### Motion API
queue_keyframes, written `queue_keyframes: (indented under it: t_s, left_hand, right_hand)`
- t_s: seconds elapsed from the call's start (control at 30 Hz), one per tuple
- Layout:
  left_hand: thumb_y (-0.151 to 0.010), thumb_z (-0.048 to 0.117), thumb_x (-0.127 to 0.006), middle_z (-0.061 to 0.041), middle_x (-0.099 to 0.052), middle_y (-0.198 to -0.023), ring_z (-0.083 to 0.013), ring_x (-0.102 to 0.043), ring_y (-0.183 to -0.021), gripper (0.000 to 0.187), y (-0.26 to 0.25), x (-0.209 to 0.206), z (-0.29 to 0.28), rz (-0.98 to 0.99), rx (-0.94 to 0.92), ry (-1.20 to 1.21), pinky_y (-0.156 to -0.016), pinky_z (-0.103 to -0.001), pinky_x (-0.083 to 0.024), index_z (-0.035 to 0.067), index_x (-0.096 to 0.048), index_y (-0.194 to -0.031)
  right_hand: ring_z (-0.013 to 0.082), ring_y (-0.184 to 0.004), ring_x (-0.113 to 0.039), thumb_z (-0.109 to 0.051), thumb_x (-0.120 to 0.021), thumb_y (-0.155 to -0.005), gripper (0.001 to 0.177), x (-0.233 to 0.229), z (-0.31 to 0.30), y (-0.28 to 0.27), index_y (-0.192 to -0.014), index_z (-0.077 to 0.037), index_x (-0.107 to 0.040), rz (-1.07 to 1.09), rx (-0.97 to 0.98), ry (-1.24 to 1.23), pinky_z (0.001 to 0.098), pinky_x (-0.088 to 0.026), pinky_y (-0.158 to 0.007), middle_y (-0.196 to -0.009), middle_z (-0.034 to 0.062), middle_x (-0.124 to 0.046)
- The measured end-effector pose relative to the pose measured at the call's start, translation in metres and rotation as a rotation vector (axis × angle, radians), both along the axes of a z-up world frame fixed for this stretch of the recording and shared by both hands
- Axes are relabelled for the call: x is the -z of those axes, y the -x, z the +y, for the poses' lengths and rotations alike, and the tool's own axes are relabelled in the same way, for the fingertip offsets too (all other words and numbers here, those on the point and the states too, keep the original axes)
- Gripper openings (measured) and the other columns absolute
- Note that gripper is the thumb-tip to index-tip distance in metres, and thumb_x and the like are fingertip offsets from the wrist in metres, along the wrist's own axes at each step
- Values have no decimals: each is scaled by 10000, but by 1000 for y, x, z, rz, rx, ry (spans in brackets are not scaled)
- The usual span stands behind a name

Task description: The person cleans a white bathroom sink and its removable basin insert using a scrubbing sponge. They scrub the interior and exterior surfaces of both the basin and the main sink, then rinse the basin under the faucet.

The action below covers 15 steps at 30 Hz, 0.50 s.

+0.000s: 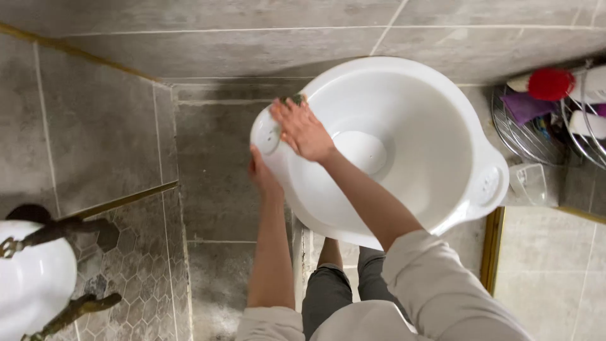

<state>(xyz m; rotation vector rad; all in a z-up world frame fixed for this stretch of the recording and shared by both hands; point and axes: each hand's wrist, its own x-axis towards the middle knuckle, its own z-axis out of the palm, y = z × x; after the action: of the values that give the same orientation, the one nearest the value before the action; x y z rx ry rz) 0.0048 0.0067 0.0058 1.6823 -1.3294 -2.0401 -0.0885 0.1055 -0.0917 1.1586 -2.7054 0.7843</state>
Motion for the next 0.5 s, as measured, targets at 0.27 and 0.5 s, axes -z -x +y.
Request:
queue_keyframes:
  t_s: [0.27,0.5]
  left_hand:
    - [-913,403,-674,-74,-755,-1059,-234,-722,-882,380,-49,4,34,-118,-160,13,-691,-369,-592,71,-704,-1095]
    - [-961,532,-659,-223,-559,-1366,-349,-610,-1235,784,-84,-59,85,-199,89,-123,-1022,-494,-540,22,-383,-1488]
  right_hand:
    - [374,-1613,63,-91,-582,-1063,857,30,43,38,-1657,-103,36,-156,258,210,543,-19,-1345,-1723,186,34]
    - [350,-1561,2,151,-380,-814,926,-37,61,-114,-1645,-32,-14,-799,37,759,463,-30,-1286,-1706,179,41]
